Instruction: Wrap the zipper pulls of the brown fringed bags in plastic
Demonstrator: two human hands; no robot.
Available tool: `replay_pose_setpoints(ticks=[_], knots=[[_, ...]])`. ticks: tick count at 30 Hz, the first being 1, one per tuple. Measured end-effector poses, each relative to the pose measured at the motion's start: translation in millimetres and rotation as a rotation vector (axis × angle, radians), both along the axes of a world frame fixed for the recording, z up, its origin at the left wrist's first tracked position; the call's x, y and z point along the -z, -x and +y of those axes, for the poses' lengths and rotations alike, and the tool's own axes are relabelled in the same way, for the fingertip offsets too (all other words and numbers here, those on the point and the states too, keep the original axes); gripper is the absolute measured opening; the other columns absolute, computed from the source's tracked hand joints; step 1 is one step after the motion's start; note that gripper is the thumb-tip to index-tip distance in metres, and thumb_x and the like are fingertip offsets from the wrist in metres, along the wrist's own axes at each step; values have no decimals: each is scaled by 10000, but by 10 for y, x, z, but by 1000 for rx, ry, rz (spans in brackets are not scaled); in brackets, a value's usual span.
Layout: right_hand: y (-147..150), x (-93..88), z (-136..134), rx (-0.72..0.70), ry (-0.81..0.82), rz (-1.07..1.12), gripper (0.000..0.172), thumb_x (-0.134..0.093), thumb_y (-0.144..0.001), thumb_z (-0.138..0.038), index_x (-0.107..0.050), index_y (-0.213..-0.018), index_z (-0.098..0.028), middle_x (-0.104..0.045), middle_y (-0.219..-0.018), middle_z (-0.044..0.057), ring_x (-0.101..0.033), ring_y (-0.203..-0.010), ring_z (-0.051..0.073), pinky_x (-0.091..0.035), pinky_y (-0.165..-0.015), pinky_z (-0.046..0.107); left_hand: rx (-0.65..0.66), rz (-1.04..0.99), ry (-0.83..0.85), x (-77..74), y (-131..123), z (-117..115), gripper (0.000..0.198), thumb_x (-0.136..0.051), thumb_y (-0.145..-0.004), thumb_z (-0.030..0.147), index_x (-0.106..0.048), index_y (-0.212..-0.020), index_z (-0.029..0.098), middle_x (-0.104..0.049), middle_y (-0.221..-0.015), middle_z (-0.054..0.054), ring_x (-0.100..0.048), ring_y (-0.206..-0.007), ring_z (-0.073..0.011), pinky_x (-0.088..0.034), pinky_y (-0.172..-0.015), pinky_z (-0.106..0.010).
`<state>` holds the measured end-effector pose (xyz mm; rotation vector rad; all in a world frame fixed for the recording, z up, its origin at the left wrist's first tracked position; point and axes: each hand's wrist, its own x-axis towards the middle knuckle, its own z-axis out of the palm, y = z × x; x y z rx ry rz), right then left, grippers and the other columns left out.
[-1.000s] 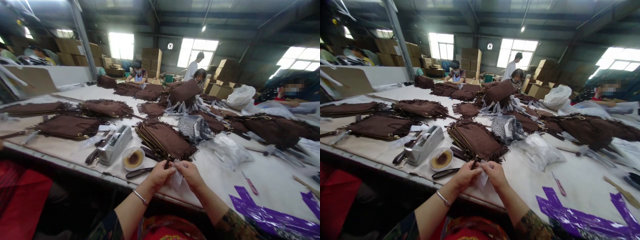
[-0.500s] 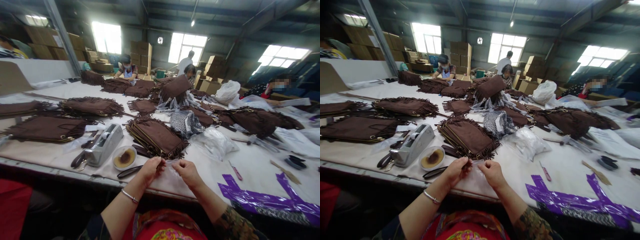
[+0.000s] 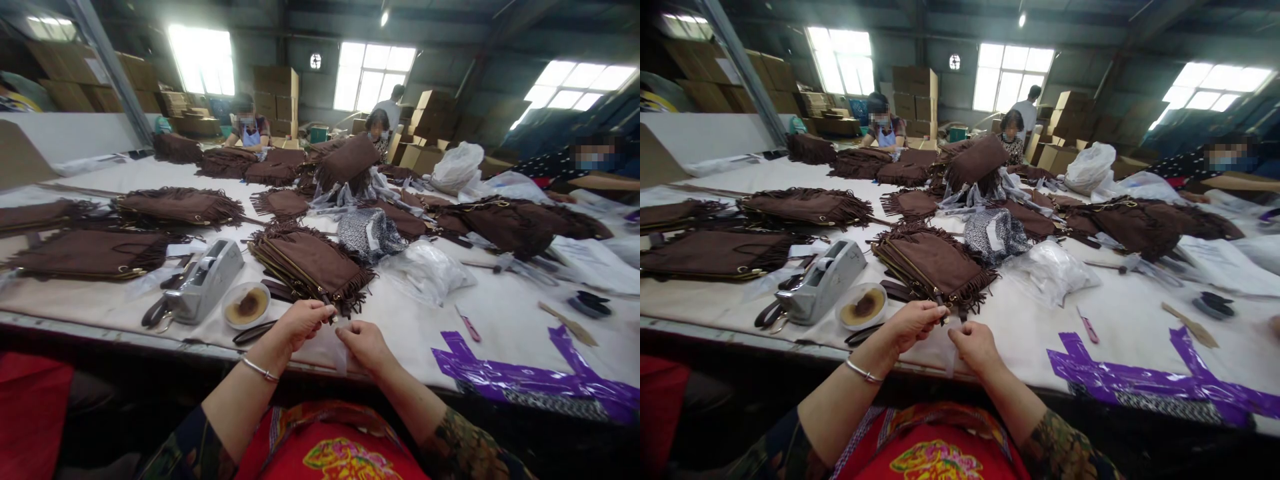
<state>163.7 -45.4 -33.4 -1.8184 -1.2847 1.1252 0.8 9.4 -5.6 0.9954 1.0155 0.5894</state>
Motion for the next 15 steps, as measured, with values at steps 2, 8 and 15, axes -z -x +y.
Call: replay_pose_setpoints(ticks=[2, 8, 15], knots=[[14, 6, -7, 11, 22, 48, 306, -617, -719, -436, -501, -558, -202, -452, -390, -57, -364, -375, 90, -233, -415, 236, -4, 69, -74, 15, 10, -6, 404, -712, -674, 522, -526, -658, 164, -363, -522, 79, -234, -440, -47, -100, -439, -235], [9, 112, -76, 8, -2, 213, 322, -669, -689, -482, -573, -613, -185, -491, -418, -48, -409, -398, 98, -268, -422, 233, -31, 164, -222, 97, 38, -3, 413, -681, -706, 541, -539, -616, 163, -362, -503, 70, -259, -456, -61, -136, -441, -233], [44, 86, -131, 28, 76, 412, 363, -715, -662, -510, -559, -655, -182, -480, -421, -61, -371, -380, 83, -251, -407, 224, -41, 86, -178, 146, 17, -7, 458, -702, -679, 573, -469, -608, 185, -322, -495, 86, -229, -440, -60, -113, -435, -238]])
